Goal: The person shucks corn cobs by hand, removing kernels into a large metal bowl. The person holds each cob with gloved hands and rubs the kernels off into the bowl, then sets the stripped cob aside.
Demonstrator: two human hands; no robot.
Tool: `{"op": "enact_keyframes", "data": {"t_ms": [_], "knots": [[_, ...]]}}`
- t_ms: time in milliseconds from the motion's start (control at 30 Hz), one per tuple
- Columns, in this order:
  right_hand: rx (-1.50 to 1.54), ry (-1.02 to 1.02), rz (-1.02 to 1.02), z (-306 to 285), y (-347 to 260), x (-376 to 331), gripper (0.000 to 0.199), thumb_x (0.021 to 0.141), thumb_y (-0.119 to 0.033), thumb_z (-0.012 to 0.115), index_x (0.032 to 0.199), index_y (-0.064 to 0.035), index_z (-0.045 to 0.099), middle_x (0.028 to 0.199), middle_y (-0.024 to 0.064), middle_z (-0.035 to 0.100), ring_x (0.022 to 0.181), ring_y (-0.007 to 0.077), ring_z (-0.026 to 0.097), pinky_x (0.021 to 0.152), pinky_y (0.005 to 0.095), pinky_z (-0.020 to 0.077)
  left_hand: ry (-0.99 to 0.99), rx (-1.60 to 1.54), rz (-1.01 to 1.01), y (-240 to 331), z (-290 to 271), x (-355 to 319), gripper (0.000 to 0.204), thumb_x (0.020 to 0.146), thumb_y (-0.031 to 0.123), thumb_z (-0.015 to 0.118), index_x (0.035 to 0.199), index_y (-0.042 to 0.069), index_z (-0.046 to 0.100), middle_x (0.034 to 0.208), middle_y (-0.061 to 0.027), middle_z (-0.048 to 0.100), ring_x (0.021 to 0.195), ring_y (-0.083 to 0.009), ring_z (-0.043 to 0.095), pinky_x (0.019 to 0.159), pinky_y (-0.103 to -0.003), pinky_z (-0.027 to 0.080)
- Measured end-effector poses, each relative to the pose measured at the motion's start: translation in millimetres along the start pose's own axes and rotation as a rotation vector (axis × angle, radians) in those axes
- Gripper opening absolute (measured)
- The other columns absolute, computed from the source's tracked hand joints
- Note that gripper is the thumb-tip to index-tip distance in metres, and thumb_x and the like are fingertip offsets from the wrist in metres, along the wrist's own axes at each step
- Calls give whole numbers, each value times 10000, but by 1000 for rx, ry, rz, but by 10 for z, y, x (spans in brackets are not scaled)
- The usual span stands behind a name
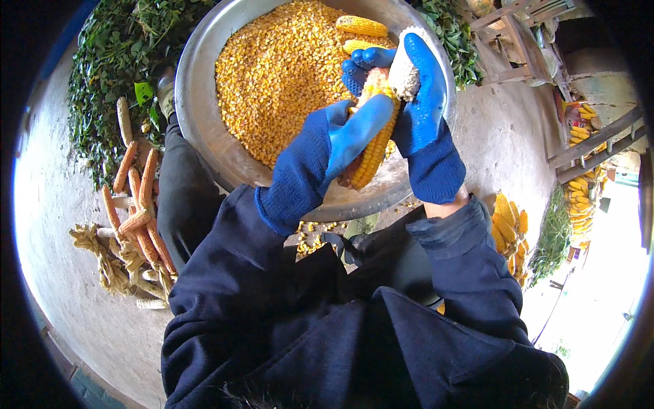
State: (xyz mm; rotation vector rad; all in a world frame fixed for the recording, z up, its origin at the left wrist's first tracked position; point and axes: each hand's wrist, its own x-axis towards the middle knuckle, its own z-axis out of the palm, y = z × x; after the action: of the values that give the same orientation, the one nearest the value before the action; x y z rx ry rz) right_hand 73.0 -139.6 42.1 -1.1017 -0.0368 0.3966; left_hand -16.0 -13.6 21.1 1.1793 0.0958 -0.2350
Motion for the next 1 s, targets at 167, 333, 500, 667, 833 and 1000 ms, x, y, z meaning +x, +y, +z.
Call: {"op": "enact_keyframes", "data": {"t_ms": [167, 333, 500, 667, 833, 1000], "knots": [[114, -13, -58, -29, 113, 34, 606, 948, -533, 528, 1012, 50, 680, 940, 187, 719, 883, 292, 702, 896, 390, 556, 150, 1, 118, -263, -102, 74, 535, 991, 487, 577, 1116, -27, 659, 918, -34, 663, 844, -118, 605, 777, -283, 493], [-81, -65, -106, -38, 64, 10, 612, 1002, -496, 457, 1095, 67, 676, 1048, 221, 704, 982, 325, 689, 966, 440, 533, -36, -166, -127, -7, -75, 89, 601, 997, 555, 516, 1102, -19, 666, 941, -53, 661, 847, -130, 603, 740, -278, 479], [-64, -7, -97, 168, 115, -85, 579, 987, -499, 478, 1081, 39, 669, 1021, 198, 714, 977, 291, 691, 930, 384, 529, 21, 43, -139, -18, -99, 125, 642, 1008, 593, 418, 1104, 4, 657, 914, -78, 682, 795, -161, 649, 698, -299, 515], [4, -2, -129, 159, 220, -65, 532, 997, -478, 496, 1174, 10, 611, 1060, 195, 697, 1004, 310, 686, 928, 392, 529, 84, -187, -140, -15, -34, 67, 603, 998, 564, 470, 1041, -4, 670, 893, -73, 678, 783, -160, 642, 679, -293, 505], [34, 107, -133, 222, 263, -34, 577, 999, -457, 497, 1120, 91, 630, 1121, 256, 679, 1031, 344, 687, 972, 403, 524, 68, -351, -147, -228, -142, 204, 628, 1023, 566, 400, 1080, -1, 664, 938, -98, 696, 837, -191, 685, 756, -318, 554], [-27, 186, -179, 101, 91, 7, 558, 1008, -457, 481, 1186, 54, 616, 1159, 241, 681, 1028, 325, 687, 971, 395, 520, 59, -128, -90, -92, -51, 166, 604, 1008, 555, 477, 1128, -11, 651, 960, -89, 674, 815, -150, 650, 748, -295, 521]]}}
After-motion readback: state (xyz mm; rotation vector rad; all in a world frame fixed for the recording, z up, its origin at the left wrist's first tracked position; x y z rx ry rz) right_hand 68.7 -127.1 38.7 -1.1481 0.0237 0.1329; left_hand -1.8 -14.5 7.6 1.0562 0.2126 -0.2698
